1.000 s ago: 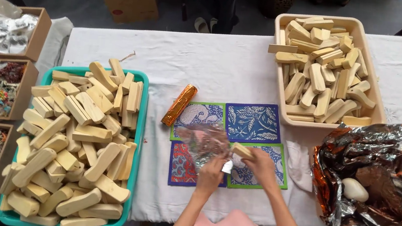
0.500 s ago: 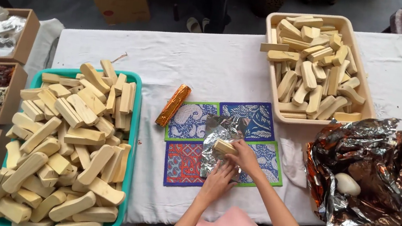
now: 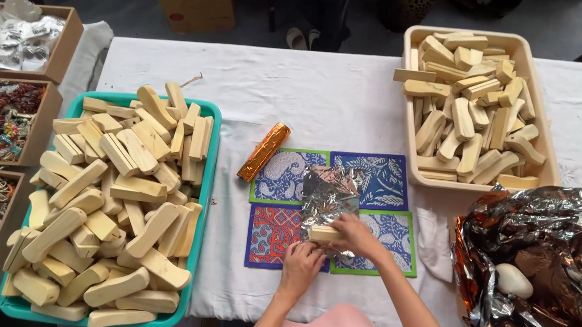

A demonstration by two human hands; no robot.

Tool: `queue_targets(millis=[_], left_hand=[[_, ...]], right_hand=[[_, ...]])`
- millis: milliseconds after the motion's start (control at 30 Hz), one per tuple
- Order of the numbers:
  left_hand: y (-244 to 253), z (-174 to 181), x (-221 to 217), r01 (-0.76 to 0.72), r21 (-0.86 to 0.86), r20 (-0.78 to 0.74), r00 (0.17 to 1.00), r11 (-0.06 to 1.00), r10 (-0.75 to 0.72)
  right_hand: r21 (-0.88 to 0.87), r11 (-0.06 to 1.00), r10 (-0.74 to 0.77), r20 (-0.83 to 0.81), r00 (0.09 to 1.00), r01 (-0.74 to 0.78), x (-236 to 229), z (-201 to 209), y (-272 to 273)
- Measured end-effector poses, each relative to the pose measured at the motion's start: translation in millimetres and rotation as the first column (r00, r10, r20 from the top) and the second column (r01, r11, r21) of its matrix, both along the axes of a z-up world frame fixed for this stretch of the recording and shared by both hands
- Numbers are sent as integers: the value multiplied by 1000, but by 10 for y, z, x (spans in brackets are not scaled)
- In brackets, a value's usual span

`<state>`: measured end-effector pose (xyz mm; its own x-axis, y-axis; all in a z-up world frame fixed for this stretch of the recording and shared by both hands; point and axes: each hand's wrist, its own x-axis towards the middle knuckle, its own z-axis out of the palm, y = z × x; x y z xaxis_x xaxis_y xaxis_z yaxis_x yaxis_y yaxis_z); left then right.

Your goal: The person wraps a wooden shoe last in copper foil, places it into a plastic container, and wipes the container with a white cloth. They then wipe a second wooden shoe last with the cloth and place it on the table.

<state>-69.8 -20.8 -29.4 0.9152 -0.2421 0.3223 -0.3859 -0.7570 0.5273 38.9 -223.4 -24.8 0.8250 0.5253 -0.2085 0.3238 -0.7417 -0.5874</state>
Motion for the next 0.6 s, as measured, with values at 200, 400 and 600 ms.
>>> queue_targets(millis=[200,400,600], left_hand=[[90,-213,89,-242,-150,-195,958,959,211],[125,224,430,72,-40,-16,997,997,-72],[135,98,400,44,-102,-31,998,994,-47]], right_hand=[[-36,999,0,-74,997,-2,41,42,30],[41,999,-16,65,998,14,-88,150,19],[139,973,-193,37,980,186,-353,466,63]])
